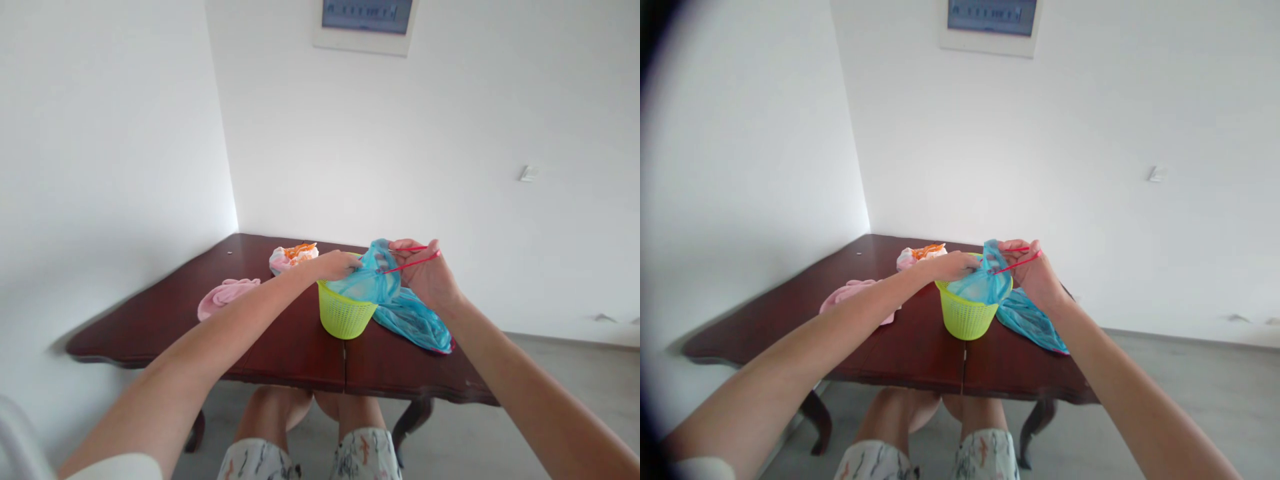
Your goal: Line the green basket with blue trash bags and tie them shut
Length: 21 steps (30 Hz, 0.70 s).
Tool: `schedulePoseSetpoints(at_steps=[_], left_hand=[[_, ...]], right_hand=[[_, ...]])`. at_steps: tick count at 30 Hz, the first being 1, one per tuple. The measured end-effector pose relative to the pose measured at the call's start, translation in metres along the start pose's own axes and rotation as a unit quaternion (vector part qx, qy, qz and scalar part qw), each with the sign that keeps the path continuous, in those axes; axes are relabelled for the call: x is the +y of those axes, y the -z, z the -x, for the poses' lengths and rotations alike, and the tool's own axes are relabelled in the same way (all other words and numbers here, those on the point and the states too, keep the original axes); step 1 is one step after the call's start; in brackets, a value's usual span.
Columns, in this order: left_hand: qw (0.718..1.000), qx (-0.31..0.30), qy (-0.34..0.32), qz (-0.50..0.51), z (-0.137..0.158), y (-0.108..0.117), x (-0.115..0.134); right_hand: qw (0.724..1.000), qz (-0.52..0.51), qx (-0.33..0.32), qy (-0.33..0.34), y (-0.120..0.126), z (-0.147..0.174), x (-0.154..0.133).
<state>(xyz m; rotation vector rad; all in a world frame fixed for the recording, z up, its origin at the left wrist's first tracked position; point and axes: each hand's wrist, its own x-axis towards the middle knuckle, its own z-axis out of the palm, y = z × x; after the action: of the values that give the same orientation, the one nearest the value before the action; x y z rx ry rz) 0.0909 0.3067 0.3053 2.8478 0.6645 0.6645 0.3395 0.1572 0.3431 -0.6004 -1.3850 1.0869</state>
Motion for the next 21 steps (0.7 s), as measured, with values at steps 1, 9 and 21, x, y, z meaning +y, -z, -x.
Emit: schedulePoseSetpoints(at_steps=[1,9,21], left_hand=[[1.000,-0.018,0.011,0.006,0.001,0.001,0.001],[0.988,0.029,0.150,0.028,0.029,0.025,-0.001],[0.949,0.091,0.272,0.135,0.056,0.056,-0.020]], right_hand=[[1.000,0.000,0.002,0.000,0.000,0.007,0.000],[0.994,0.088,0.025,0.065,0.012,0.071,0.018],[0.979,0.171,-0.017,0.107,-0.010,0.101,0.043]])
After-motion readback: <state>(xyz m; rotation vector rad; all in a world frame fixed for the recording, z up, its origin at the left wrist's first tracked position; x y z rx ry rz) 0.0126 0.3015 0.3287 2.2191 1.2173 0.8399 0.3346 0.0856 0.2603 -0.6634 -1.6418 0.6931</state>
